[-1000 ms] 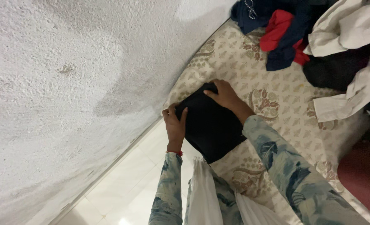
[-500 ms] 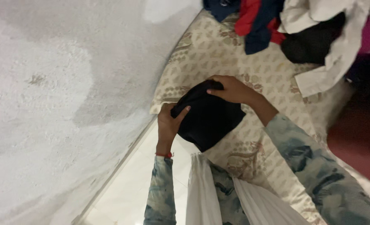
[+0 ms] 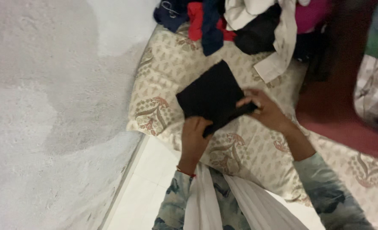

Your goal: The person folds a pair of black leggings on a patterned surface and places them into an open suitcase alongside other folded garments.

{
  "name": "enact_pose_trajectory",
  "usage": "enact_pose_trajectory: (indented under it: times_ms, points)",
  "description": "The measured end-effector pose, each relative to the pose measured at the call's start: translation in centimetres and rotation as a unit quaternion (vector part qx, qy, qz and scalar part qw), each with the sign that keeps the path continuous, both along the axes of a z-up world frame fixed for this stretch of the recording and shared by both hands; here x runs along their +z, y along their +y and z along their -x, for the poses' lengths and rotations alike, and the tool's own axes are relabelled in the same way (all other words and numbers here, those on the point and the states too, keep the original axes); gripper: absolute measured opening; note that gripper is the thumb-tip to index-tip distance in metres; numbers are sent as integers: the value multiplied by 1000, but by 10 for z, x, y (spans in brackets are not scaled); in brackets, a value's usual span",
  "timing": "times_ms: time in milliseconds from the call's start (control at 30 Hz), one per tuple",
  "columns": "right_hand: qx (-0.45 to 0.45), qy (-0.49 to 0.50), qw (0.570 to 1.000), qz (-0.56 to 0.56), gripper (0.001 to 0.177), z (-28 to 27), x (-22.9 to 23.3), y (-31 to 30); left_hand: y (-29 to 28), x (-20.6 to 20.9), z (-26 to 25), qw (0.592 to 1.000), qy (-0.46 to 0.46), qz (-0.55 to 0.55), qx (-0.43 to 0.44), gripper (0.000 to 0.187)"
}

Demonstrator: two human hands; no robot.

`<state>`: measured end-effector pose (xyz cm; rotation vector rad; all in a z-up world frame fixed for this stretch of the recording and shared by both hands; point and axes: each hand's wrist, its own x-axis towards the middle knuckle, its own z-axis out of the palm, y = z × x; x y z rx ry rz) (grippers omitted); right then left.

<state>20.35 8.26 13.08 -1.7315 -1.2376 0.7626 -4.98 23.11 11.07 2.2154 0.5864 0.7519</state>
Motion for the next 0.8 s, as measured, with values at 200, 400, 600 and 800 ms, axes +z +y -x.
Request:
enact_pose_trajectory:
  times_ms: [200, 400, 600, 800]
  points:
    - [-149, -36, 960, 233, 32, 61, -120, -99, -70, -71, 43, 979, 163, 108, -57, 16]
    - [-273, -41, 947, 163, 39, 79, -113, -100, -78, -61, 42, 935, 162, 288, 127, 33]
    - [-297, -142, 922, 205, 37, 72, -122, -70, -67, -84, 19, 930, 165, 294, 149, 36]
    - [-274, -103, 920, 260, 29, 60, -144, -80, -66, -111, 27, 922, 206, 304, 124, 38]
